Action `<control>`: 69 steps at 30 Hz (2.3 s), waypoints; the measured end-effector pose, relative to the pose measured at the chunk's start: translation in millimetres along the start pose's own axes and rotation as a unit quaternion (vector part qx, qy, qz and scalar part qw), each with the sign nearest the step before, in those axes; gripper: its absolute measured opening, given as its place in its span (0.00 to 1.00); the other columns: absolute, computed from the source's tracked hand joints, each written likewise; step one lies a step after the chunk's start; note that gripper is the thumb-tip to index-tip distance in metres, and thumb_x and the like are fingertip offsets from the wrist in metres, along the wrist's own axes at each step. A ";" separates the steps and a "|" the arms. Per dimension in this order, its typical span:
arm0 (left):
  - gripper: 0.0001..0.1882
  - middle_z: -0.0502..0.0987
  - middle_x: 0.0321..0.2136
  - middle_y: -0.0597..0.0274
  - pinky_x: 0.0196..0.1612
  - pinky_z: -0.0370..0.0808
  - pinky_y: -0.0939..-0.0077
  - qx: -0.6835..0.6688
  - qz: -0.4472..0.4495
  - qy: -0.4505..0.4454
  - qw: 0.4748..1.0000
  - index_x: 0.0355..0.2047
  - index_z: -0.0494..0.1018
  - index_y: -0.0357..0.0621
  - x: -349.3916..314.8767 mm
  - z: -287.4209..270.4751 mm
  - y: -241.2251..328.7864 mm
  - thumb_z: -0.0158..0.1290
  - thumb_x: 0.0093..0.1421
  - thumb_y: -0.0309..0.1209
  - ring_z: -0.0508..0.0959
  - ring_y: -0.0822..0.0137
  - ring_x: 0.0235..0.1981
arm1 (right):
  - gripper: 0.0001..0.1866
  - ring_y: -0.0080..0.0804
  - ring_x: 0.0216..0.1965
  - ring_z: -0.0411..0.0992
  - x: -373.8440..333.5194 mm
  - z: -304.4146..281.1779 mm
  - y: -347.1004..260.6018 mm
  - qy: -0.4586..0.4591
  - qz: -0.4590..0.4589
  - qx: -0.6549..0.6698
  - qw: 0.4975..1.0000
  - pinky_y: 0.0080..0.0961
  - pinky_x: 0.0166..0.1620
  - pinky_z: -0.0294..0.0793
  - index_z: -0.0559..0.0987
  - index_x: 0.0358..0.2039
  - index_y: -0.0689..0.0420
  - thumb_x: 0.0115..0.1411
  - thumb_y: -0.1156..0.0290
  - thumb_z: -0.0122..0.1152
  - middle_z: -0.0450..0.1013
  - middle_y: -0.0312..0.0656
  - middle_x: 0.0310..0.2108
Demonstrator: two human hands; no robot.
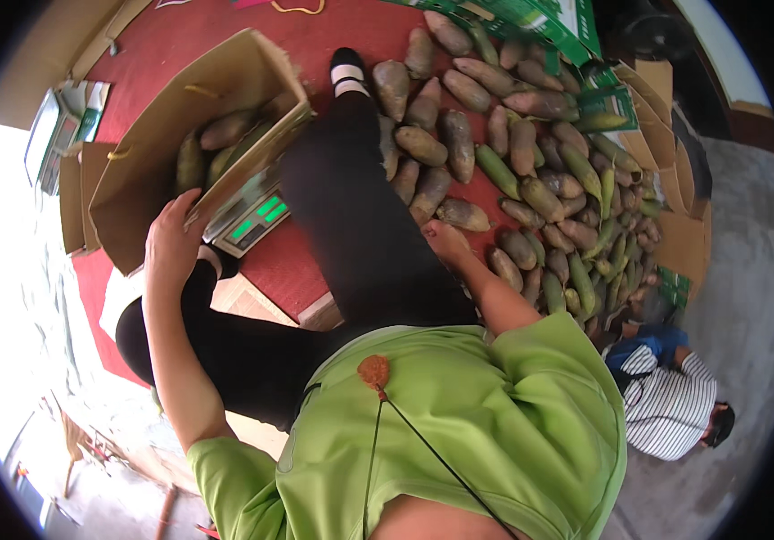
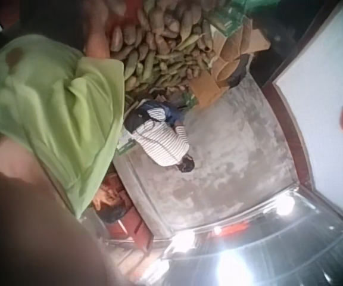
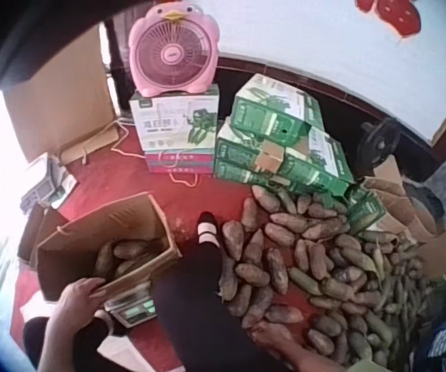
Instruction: Sort agricultural products from a pile into cardboard boxes and weigh them on a scale.
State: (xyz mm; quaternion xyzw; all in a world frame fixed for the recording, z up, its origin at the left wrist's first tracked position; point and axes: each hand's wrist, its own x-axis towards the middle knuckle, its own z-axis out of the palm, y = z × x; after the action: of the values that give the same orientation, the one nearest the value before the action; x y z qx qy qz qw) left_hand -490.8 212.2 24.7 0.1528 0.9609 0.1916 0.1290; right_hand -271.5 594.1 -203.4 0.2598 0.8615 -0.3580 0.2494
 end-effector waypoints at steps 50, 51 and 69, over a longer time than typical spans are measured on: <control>0.19 0.74 0.34 0.49 0.42 0.70 0.63 -0.050 -0.015 0.013 0.999 0.47 0.71 0.40 -8.7 -11.2 6.0 0.53 0.52 0.25 0.75 0.51 0.39 | 0.32 0.30 0.42 0.68 71.2 -113.6 -62.2 0.259 -0.018 0.564 0.784 0.27 0.39 0.71 0.60 0.50 0.56 0.48 0.75 0.68 0.66 0.42 0.46; 0.19 0.74 0.33 0.50 0.42 0.71 0.64 -0.054 -0.008 0.013 0.998 0.47 0.71 0.40 -8.6 -10.7 4.4 0.53 0.52 0.26 0.75 0.52 0.38 | 0.32 0.30 0.42 0.68 67.5 -118.2 -63.8 0.257 -0.020 0.564 0.784 0.27 0.39 0.71 0.60 0.50 0.56 0.48 0.75 0.68 0.66 0.42 0.46; 0.20 0.75 0.34 0.50 0.43 0.71 0.64 -0.049 -0.034 0.029 0.998 0.47 0.71 0.40 -19.6 -18.0 -7.5 0.54 0.52 0.28 0.76 0.52 0.38 | 0.30 0.28 0.41 0.69 36.4 -108.9 -86.9 0.244 -0.073 0.513 0.820 0.22 0.38 0.71 0.61 0.49 0.56 0.48 0.78 0.67 0.68 0.41 0.44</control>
State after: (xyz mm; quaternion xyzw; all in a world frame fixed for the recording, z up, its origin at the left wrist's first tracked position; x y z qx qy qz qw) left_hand -480.2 193.0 41.3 0.1081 0.9582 0.2388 0.1149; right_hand -379.4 632.2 -116.0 0.3657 0.6025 -0.6899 -0.1654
